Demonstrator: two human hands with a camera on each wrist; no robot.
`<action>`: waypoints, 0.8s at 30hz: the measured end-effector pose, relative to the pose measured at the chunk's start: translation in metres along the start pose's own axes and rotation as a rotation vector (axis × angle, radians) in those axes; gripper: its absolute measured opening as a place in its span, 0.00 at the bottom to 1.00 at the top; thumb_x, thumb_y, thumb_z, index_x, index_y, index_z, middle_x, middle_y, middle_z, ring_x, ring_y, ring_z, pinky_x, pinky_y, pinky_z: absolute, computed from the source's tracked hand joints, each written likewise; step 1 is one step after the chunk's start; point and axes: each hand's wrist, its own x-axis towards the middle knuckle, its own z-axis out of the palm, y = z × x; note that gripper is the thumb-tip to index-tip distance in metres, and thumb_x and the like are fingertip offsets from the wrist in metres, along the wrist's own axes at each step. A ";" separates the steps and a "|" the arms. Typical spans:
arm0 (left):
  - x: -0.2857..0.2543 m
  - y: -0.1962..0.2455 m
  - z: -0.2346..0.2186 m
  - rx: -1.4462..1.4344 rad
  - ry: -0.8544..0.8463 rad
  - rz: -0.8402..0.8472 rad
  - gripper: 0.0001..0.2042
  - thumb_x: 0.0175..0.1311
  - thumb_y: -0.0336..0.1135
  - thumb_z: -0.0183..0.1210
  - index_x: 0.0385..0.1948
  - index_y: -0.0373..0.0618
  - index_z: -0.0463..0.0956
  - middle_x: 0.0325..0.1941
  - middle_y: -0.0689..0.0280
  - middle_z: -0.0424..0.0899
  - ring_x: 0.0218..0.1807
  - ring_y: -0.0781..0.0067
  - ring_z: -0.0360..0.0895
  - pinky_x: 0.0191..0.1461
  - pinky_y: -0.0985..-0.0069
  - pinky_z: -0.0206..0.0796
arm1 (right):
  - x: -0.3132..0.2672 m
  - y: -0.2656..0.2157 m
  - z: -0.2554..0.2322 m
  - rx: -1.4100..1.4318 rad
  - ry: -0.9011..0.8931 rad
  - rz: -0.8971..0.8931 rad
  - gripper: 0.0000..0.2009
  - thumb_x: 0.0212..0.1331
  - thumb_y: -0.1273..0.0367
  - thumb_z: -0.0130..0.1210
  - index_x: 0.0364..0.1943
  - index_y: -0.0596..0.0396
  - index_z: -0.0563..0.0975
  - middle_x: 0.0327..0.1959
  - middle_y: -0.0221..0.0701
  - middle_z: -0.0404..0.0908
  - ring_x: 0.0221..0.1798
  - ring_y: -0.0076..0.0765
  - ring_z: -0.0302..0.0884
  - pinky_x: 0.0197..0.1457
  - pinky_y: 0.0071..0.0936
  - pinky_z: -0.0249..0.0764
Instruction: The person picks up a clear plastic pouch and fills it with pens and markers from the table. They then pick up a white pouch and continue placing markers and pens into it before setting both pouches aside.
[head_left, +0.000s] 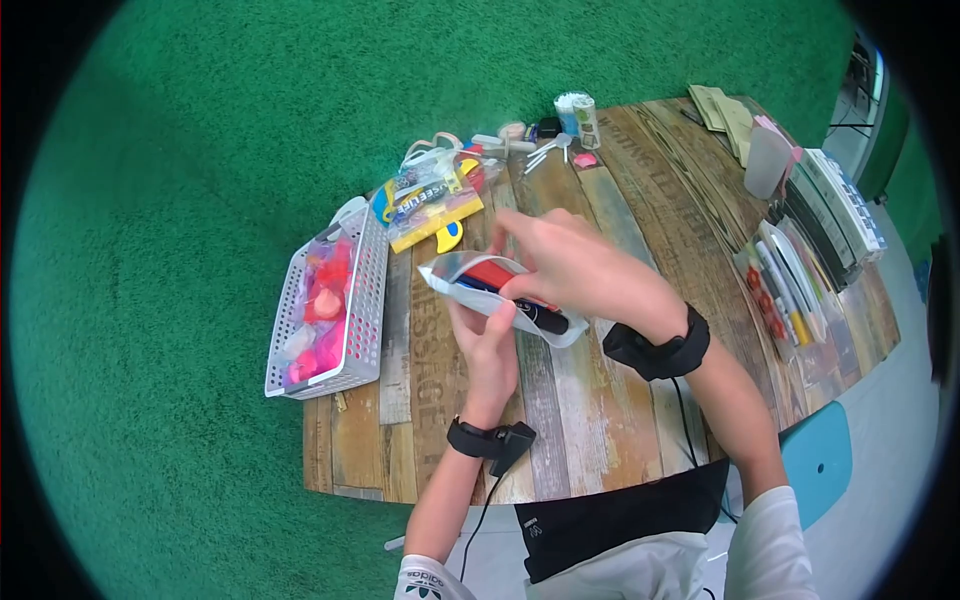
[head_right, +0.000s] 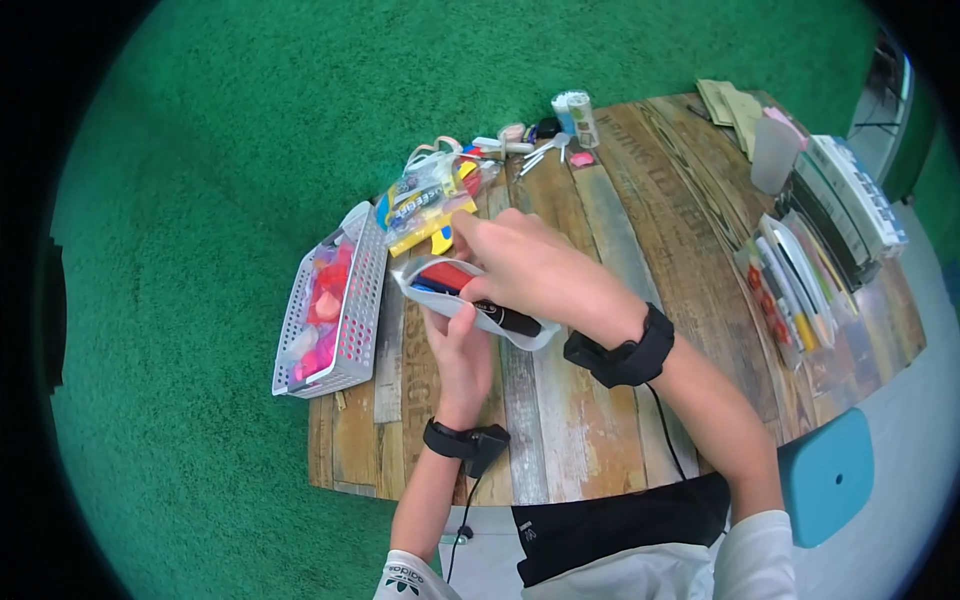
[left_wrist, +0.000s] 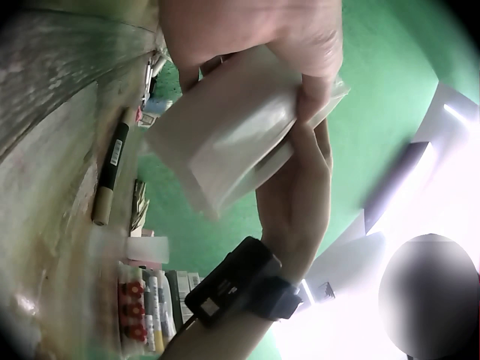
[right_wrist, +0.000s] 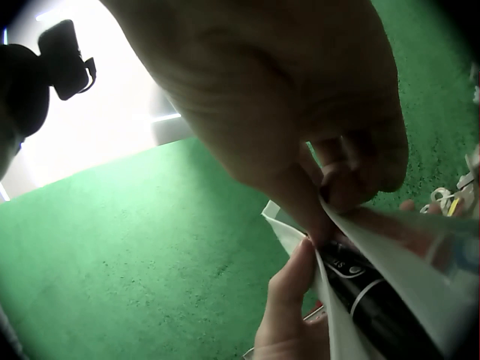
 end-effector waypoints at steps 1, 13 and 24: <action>0.001 0.002 0.003 0.087 -0.008 0.097 0.38 0.58 0.33 0.64 0.68 0.46 0.50 0.71 0.57 0.60 0.70 0.62 0.61 0.73 0.59 0.52 | -0.001 -0.005 -0.006 0.001 0.000 -0.005 0.22 0.44 0.76 0.62 0.49 0.60 0.75 0.25 0.49 0.79 0.30 0.54 0.79 0.33 0.43 0.71; 0.000 0.002 0.009 0.228 0.002 0.329 0.61 0.45 0.73 0.62 0.72 0.47 0.35 0.67 0.50 0.60 0.68 0.52 0.63 0.70 0.53 0.54 | -0.005 -0.010 0.008 -0.151 -0.165 -0.372 0.16 0.43 0.76 0.64 0.40 0.59 0.76 0.30 0.43 0.82 0.37 0.54 0.81 0.38 0.44 0.75; -0.001 0.011 0.019 0.168 0.058 0.376 0.64 0.32 0.65 0.75 0.69 0.48 0.39 0.64 0.49 0.64 0.63 0.53 0.69 0.63 0.55 0.65 | -0.011 -0.018 0.009 -0.024 -0.239 -0.415 0.13 0.43 0.76 0.63 0.31 0.60 0.71 0.28 0.41 0.79 0.36 0.55 0.78 0.36 0.44 0.71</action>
